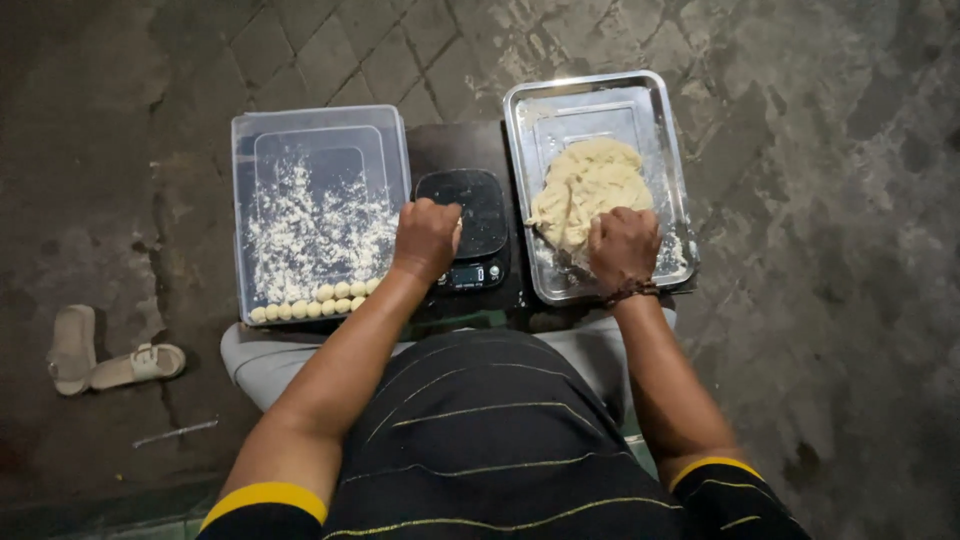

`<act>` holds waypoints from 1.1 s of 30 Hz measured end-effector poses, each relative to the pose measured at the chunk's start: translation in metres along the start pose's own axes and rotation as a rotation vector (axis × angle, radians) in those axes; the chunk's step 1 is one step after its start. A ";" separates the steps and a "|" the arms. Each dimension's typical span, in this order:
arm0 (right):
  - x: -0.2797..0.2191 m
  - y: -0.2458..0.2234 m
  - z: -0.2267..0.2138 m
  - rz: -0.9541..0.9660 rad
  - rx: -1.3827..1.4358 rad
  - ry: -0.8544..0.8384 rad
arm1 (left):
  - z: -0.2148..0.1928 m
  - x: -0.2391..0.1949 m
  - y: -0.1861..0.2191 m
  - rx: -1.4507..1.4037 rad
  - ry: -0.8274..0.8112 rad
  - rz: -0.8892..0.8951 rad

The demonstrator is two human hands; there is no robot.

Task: The person portions dough from a large mass on a metal tray, weighs each piece on a digital scale, rolls it into a ball between the palms, and places it in a plastic container. The process repeats continuously throughout the clip.

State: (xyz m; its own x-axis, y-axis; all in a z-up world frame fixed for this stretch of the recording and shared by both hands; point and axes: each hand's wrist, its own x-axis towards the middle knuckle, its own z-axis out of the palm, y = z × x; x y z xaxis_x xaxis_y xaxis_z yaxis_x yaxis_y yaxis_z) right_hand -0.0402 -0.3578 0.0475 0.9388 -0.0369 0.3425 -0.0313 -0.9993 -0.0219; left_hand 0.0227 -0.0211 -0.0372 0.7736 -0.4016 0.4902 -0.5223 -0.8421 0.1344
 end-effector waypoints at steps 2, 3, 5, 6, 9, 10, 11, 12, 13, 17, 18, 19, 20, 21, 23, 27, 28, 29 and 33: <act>-0.002 -0.003 -0.003 0.003 -0.021 0.018 | -0.009 0.003 0.002 0.004 0.028 0.011; -0.004 -0.003 -0.001 0.015 -0.015 0.037 | -0.013 0.005 0.003 -0.002 0.036 0.025; -0.007 0.000 0.004 0.026 -0.008 0.054 | -0.022 0.010 0.006 -0.009 0.041 0.038; -0.008 0.003 0.008 0.011 -0.023 0.038 | -0.026 0.012 0.007 -0.034 0.050 0.048; -0.004 0.000 -0.004 0.000 -0.028 -0.026 | -0.025 0.011 0.008 -0.045 0.022 0.066; -0.002 -0.003 -0.012 0.005 -0.018 -0.070 | -0.024 0.009 0.008 -0.030 -0.012 0.078; 0.000 -0.007 -0.025 0.005 -0.018 -0.071 | -0.023 0.007 0.009 -0.030 -0.013 0.077; 0.003 -0.011 -0.039 0.042 0.014 -0.169 | -0.022 0.006 0.010 -0.031 -0.095 0.071; 0.006 -0.014 -0.053 0.079 0.046 -0.267 | -0.021 0.006 0.010 -0.031 -0.176 0.064; 0.004 -0.009 -0.043 0.080 0.054 -0.307 | -0.032 0.010 0.013 0.006 -0.267 0.053; 0.002 -0.004 -0.031 0.070 0.001 -0.317 | -0.033 0.010 0.012 -0.032 -0.254 0.046; -0.001 0.001 -0.018 0.061 -0.052 -0.328 | -0.033 0.011 0.011 -0.071 -0.240 0.039; -0.005 0.004 -0.014 0.058 -0.051 -0.330 | -0.034 0.011 0.009 -0.071 -0.242 0.036; -0.010 0.007 -0.009 0.058 -0.022 -0.260 | -0.034 0.011 0.007 -0.069 -0.202 0.046; -0.014 0.011 -0.005 0.052 0.011 -0.192 | -0.036 0.010 0.003 -0.063 -0.165 0.051; -0.020 0.017 -0.002 0.059 0.028 -0.249 | -0.029 0.004 -0.001 -0.103 -0.199 -0.052; -0.021 0.020 0.000 0.088 0.025 -0.287 | -0.025 0.002 -0.003 -0.126 -0.201 -0.094; -0.015 0.009 -0.022 0.089 0.025 -0.288 | -0.029 0.005 -0.003 -0.126 -0.203 -0.093; -0.009 0.003 -0.044 0.345 0.207 -0.411 | -0.028 0.010 -0.005 -0.163 -0.309 -0.206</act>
State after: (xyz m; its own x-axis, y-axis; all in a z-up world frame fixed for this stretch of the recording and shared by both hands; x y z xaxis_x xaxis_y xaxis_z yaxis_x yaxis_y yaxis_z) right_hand -0.0635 -0.3612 0.0854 0.9436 -0.3125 -0.1093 -0.3307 -0.9057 -0.2651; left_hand 0.0230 -0.0102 -0.0086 0.9264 -0.3411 0.1598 -0.3762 -0.8581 0.3495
